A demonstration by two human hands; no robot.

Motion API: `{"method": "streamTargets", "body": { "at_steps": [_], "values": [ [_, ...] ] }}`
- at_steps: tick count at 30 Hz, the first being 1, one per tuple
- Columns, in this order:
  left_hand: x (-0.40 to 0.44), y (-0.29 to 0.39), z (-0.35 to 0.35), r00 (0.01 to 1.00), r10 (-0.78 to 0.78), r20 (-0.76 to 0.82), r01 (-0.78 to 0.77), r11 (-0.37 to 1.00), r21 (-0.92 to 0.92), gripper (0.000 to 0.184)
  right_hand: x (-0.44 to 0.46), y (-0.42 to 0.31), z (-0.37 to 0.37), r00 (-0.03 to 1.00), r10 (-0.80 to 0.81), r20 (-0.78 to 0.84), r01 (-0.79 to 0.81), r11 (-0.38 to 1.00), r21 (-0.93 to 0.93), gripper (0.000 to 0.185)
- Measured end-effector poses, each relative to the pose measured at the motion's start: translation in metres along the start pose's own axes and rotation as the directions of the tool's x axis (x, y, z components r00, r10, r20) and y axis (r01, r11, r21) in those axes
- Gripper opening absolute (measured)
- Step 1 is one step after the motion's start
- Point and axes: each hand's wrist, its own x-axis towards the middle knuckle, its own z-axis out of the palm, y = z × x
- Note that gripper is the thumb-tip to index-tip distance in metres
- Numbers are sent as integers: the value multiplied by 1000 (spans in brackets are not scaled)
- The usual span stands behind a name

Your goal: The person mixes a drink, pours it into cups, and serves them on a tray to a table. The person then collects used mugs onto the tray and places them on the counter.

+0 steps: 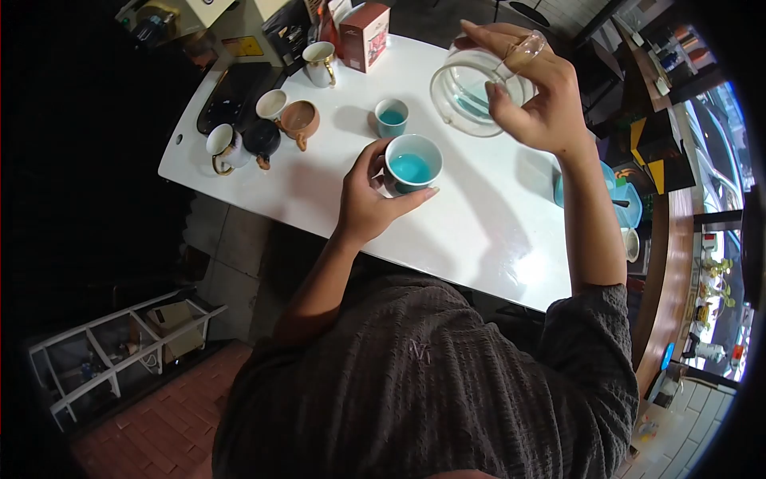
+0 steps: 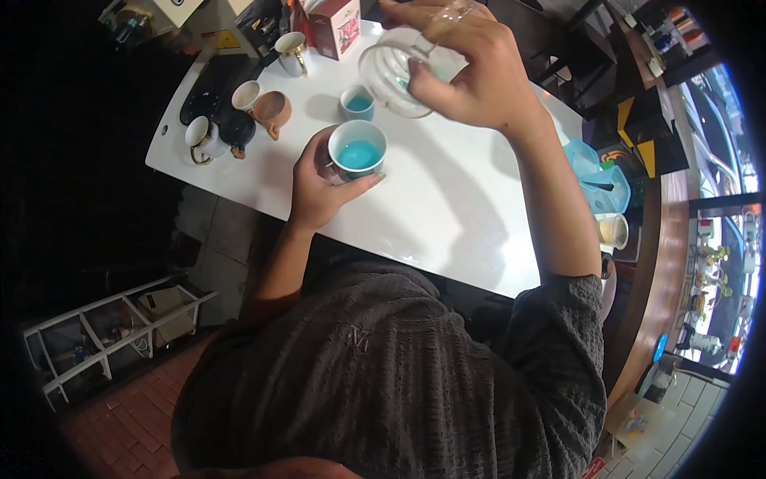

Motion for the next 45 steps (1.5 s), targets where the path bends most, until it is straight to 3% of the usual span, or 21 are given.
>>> {"method": "streamTargets", "body": {
  "at_steps": [4, 8, 20, 28, 29, 31, 35, 36, 39, 42, 45],
  "values": [
    [6, -3, 21, 999, 14, 39, -14, 1000, 8, 68, -1, -14, -17, 987, -160, 23, 161, 983, -82, 48],
    [12, 3, 40, 995, -25, 92, 24, 1000, 4, 69, -7, -22, -27, 973, -213, 87, 222, 968, -117, 48],
    [23, 3, 61, 977, -93, 190, 87, 995, 42, 80, -27, -35, -46, 951, -247, 186, 285, 934, -217, 52],
    [27, 2, 66, 967, -42, 251, 17, 995, 103, 81, -26, -26, -50, 919, -325, 225, 378, 888, -262, 50],
    [28, 2, 67, 966, -43, 254, 18, 995, 102, 81, -26, -8, -40, 872, -482, 85, 483, 822, -301, 40],
    [28, 2, 68, 966, -51, 252, 29, 996, 90, 80, -28, -1, -36, 783, -620, -48, 566, 742, -358, 32],
    [29, 1, 71, 969, -45, 241, 33, 998, 56, 79, -34, -30, -57, 953, -276, 123, 300, 911, -283, 31],
    [29, 0, 72, 970, -26, 240, 16, 999, 41, 79, -33, -30, -55, 956, -288, 51, 291, 921, -260, 32],
    [29, -2, 73, 966, -5, 258, -4, 999, 32, 78, -39, -31, -58, 950, -287, 128, 312, 903, -295, 33],
    [28, -4, 76, 959, 6, 283, -16, 999, 32, 77, -39, -36, -58, 960, -278, -39, 258, 928, -267, 34],
    [27, -7, 79, 958, 17, 288, -20, 1000, 9, 75, -39, -45, -68, 963, -232, 140, 265, 913, -310, 34]
  ]
}}
